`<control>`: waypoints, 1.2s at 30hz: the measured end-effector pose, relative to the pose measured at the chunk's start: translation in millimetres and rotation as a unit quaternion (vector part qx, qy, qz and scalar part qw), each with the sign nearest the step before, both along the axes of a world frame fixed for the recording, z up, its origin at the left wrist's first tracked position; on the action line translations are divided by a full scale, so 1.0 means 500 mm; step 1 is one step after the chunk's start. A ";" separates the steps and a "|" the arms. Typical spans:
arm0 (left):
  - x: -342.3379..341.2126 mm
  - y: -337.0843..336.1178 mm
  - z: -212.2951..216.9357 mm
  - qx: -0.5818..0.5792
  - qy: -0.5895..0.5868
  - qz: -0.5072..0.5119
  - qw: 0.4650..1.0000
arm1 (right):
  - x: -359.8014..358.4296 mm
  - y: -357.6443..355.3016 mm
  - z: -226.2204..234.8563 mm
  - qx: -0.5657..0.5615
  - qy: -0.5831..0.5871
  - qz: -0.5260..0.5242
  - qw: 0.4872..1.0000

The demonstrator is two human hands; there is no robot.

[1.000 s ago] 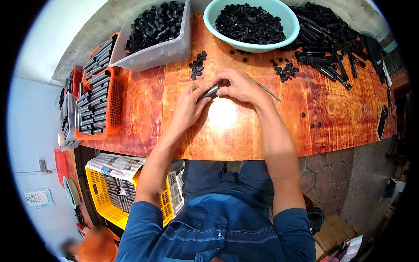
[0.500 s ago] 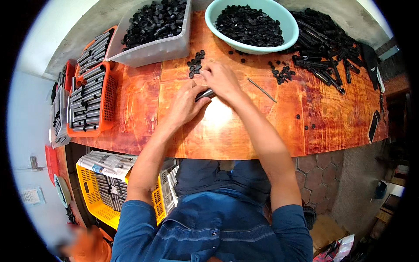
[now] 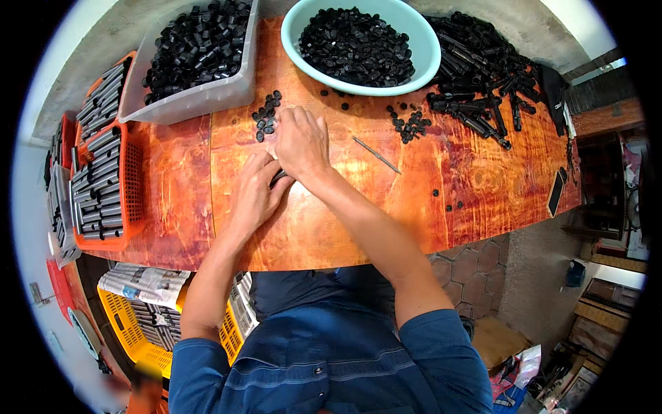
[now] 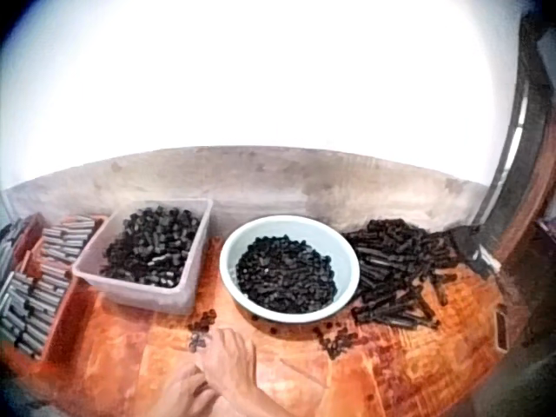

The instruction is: The person repeatedly picks up small black plastic pieces and inserts them into cylindrical metal rods, then places the assembled rods into a yellow basket. The person works at a wooden table with multiple containers of parts nearby.

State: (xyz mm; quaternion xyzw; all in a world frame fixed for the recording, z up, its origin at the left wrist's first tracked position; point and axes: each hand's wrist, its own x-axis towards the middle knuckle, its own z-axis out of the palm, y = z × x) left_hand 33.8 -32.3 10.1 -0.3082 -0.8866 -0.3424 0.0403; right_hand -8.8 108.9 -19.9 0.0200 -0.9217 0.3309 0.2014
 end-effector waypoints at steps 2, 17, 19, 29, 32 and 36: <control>0.001 0.006 -0.001 0.000 -0.002 0.003 1.000 | 0.002 0.002 0.003 -0.004 0.005 -0.009 1.000; -0.026 -0.041 0.029 0.504 -0.504 0.085 0.696 | -0.013 0.023 0.001 -0.285 -0.008 -0.039 0.958; -0.001 -0.059 0.044 0.537 -0.524 0.096 0.654 | -0.018 0.023 -0.012 -0.266 -0.015 -0.042 0.963; 0.121 -0.095 0.040 0.494 -0.445 0.196 0.720 | -0.005 0.004 0.008 -0.279 -0.040 -0.012 0.959; 0.164 -0.094 0.032 0.435 -0.363 0.255 0.784 | -0.009 0.014 -0.004 -0.269 -0.003 -0.022 0.963; 0.254 -0.134 0.026 0.520 -0.334 0.258 0.743 | -0.023 0.038 -0.034 -0.249 -0.008 0.006 0.968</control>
